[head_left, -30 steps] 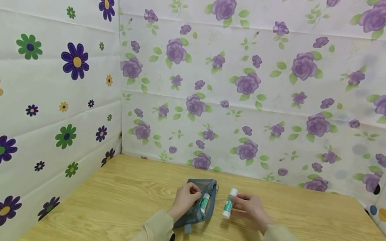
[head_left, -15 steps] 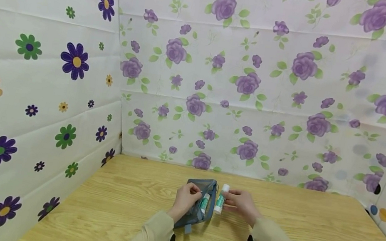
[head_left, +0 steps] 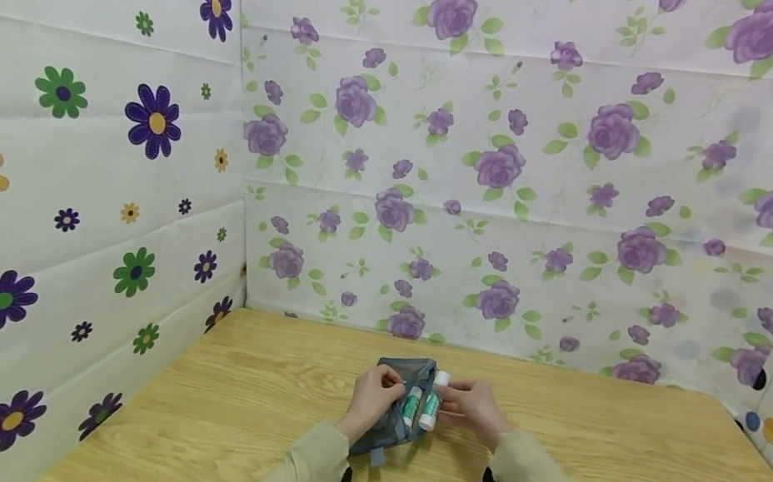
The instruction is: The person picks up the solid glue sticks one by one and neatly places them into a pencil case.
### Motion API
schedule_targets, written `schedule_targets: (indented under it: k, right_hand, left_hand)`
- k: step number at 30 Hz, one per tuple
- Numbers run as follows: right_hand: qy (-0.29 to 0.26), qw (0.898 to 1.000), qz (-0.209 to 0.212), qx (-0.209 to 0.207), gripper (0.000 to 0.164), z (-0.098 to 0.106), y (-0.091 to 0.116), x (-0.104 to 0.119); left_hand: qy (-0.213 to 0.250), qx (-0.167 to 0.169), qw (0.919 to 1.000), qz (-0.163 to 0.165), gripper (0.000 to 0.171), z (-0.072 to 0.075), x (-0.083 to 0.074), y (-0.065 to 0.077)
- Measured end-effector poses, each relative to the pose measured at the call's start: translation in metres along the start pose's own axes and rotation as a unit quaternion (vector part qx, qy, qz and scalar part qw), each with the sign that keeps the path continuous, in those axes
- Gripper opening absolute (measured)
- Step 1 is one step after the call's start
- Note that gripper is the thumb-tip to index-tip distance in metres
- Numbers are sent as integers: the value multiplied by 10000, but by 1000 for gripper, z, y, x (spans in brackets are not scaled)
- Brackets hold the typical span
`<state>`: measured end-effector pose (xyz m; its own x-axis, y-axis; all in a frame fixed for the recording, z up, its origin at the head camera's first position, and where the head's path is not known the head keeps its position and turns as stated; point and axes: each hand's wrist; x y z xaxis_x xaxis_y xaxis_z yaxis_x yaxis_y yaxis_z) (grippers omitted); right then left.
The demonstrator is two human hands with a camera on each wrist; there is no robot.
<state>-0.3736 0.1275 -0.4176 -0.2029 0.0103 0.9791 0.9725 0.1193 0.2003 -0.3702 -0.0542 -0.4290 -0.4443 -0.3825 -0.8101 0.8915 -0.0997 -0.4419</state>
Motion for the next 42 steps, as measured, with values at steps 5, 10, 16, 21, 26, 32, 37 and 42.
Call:
schedule_targets:
  k: [5,10,16,21,26,32,37,42]
  right_hand:
    - [110,9999,-86,-37,37,-3,-2,-2]
    - [261,9993,-177,-179,39,-6,-6,-6]
    - [449,9978,-160,-450,28,-11,-8,-7]
    - [583,9966,-124,-560,19,-13,-10,-9]
    - [858,9943,-156,-611,20,-15,-11,-9]
    - [1035,9921,-245,-671,24,-17,-12,-8]
    - [1163,9917,-101,-545,24,-17,-12,-11]
    - [1186,9927,119,-182,30,-18,-12,-15]
  left_hand:
    - [-12,16,10000,3,4,0,-1,0]
    - [25,17,10000,-33,4,-1,0,0]
    - [147,-1,9998,-165,5,0,2,1]
    - [239,-53,9980,-577,6,-1,9,1]
    - [113,5,9998,-155,5,-1,1,1]
    - [86,81,9999,28,4,-2,-2,0]
    - [80,74,9999,53,4,-2,-1,-2]
    - [48,66,9999,62,4,-1,-2,-2]
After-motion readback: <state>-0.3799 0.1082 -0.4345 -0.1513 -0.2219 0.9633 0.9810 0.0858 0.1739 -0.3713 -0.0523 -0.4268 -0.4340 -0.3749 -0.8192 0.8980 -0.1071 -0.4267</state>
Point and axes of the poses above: each hand's wrist, its own y-axis away from the middle knuckle, its own z-axis out of the back of the hand, x = y × z, and after that the axes turned 7 degrees about -z, right-handed
